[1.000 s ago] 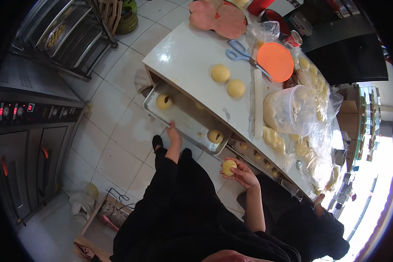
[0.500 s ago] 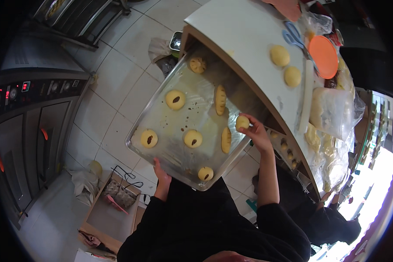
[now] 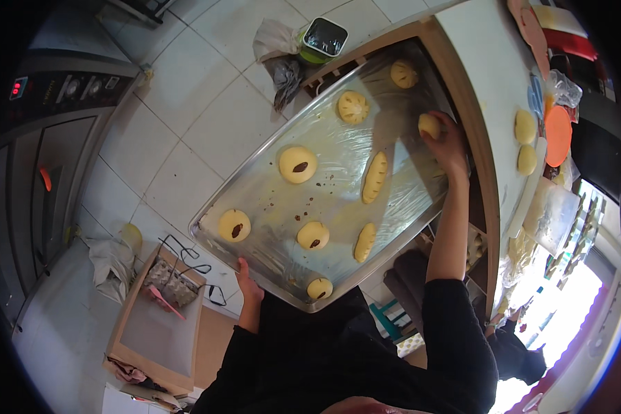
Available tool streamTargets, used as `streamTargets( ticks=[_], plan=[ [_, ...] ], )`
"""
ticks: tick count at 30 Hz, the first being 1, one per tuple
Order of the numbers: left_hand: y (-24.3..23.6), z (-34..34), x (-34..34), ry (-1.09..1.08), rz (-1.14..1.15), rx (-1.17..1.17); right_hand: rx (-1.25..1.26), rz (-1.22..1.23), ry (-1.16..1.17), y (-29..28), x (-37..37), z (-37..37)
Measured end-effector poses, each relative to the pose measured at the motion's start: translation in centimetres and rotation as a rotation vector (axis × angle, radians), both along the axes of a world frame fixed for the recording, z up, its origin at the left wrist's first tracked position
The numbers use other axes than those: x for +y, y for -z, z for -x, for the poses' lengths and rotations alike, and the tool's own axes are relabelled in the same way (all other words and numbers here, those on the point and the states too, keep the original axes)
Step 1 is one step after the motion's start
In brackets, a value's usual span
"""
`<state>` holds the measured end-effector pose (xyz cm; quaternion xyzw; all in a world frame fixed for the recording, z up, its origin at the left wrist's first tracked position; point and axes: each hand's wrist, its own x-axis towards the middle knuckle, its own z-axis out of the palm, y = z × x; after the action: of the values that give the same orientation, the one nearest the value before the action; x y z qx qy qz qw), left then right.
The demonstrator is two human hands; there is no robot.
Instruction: The person flattens balls of dough with a rolling pin, places a filling by hand, and shapes them into buns. The buns are then placed onto a metal baking tray.
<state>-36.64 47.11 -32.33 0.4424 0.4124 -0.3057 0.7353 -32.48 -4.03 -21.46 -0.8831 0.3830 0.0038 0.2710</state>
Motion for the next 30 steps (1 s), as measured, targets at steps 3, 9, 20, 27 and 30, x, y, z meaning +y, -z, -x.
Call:
streamTargets(
  ticks=[3, 9, 20, 27, 30],
  plan=[
    [0.0, -0.1, -0.2, -0.01, -0.051, 0.015, 0.119, 0.061, 0.034, -1.1, 2.6, 1.4],
    [0.0, -0.4, -0.3, 0.056, -0.058, 0.021, 0.046, 0.205, 0.073, 0.8, 3.5, 3.2],
    [-1.5, -1.4, -1.3, 0.052, -0.088, 0.043, 0.088, 0.258, -0.07, 2.0, 2.1, 1.7],
    [-1.0, -1.2, -0.7, 0.055, -0.054, 0.016, 0.05, 0.164, -0.091, 1.0, 1.6, 1.3],
    [-1.0, -1.5, -1.0, 0.106, -0.038, -0.015, 0.105, 0.171, -0.13, 1.8, 0.6, 2.3]
  ],
)
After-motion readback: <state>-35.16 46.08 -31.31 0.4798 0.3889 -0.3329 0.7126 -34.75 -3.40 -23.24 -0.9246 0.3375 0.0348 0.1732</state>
